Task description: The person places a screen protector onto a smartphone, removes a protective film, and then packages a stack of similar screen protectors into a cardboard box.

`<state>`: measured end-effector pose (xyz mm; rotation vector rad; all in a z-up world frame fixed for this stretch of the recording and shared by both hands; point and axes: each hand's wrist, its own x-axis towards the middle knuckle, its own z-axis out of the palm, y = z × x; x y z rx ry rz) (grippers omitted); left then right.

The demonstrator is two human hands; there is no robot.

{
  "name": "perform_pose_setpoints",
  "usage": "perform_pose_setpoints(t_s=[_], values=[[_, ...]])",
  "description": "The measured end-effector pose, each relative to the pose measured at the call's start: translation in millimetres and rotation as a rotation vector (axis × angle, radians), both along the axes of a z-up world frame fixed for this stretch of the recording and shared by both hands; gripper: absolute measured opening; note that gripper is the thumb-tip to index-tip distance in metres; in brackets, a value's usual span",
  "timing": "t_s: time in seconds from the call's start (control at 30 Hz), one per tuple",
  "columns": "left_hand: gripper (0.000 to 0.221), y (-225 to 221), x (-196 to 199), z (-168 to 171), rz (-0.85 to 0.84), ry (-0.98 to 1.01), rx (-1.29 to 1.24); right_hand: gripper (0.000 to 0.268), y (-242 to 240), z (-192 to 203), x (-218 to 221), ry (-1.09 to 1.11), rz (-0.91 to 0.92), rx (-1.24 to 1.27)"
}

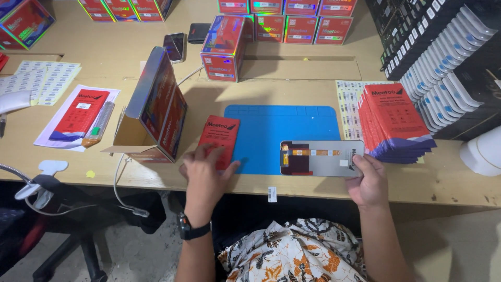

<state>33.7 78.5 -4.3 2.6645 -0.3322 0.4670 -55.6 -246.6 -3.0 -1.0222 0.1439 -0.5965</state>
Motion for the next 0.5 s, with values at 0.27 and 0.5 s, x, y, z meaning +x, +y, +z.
perform_pose_setpoints(t_s=[0.27, 0.5], values=[[0.049, -64.5, -51.2, 33.5, -0.875, 0.336, -0.645, 0.018, -57.7, -94.0, 0.6, -0.146, 0.2, -0.037], [0.058, -89.4, -63.3, 55.5, -1.11, 1.096, -0.848, 0.033, -55.0, -88.4, -5.0, -0.237, 0.405, -0.231]])
